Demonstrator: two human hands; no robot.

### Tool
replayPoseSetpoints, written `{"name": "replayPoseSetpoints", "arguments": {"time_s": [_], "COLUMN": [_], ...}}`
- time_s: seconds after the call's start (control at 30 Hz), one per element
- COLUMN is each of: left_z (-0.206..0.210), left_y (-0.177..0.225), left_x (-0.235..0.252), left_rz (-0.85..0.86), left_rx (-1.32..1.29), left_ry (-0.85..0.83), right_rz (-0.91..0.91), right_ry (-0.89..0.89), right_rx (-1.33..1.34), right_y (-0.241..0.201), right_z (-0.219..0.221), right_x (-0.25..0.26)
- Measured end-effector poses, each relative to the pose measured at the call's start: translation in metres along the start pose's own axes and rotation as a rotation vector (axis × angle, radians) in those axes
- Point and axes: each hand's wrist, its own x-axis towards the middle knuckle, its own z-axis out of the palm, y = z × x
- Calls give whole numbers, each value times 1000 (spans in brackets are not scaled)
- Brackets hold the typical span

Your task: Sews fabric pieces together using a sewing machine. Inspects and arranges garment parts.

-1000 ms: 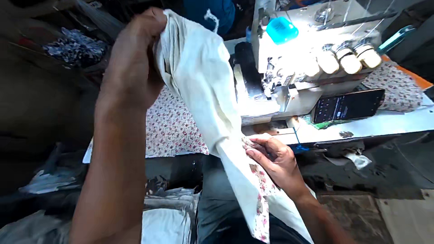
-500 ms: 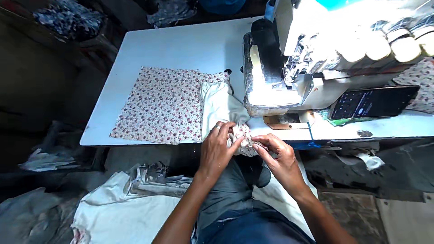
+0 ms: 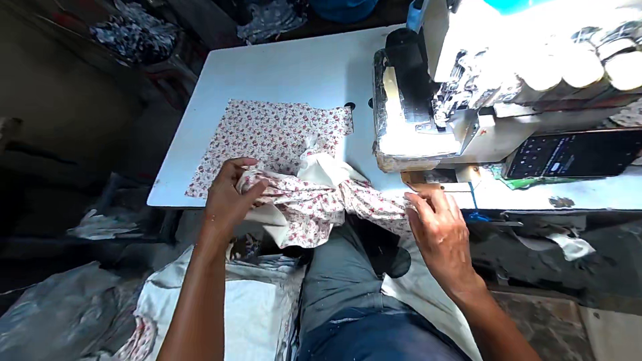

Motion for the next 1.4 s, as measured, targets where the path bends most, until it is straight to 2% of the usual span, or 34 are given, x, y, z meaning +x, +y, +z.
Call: {"name": "replayPoseSetpoints", "arguments": {"time_s": [0.07,0.2,0.37,0.43,0.53,0.7,0.77,0.83,0.9,0.97,1.1,1.2,1.3,1.37,1.4], "left_z": [-5,-18,-58,-88,-128,-132,-132,-132,-135,-132,-103,-45,44,103,126], "left_y": [2,29,68,54,7,11,13,21,28,42,85,141,196,204,204], "left_x": [-5,-17,-37,-40,-34,-21,-16,-7,8,24,83,130,158,170,166], "left_rz": [67,282,590,560,437,353,232,134,112,101,159,253,406,491,479], "left_rx": [113,172,183,280,396,393,350,196,-20,-125,-298,-335,-159,-75,-63], "left_ry": [-4,141,263,312,379,299,329,323,280,286,318,229,84,-74,-136], "right_rz": [-57,-201,-248,-219,-119,-59,-66,-46,-25,-48,-120,-29,152,309,378], "right_ry": [26,45,92,112,110,26,-79,-167,-247,-274,-352,-489,-555,-559,-554], "right_rx": [68,208,159,203,379,596,568,482,444,513,935,1183,1205,1137,1071], "right_y": [-15,-49,-79,-80,-71,-46,-34,-20,-3,9,15,12,22,32,37], "right_z": [7,34,58,49,24,-19,-29,-37,-45,-55,-87,-118,-128,-124,-119], "right_x": [7,35,79,85,83,68,55,36,15,-2,-27,-45,-72,-98,-113]}}
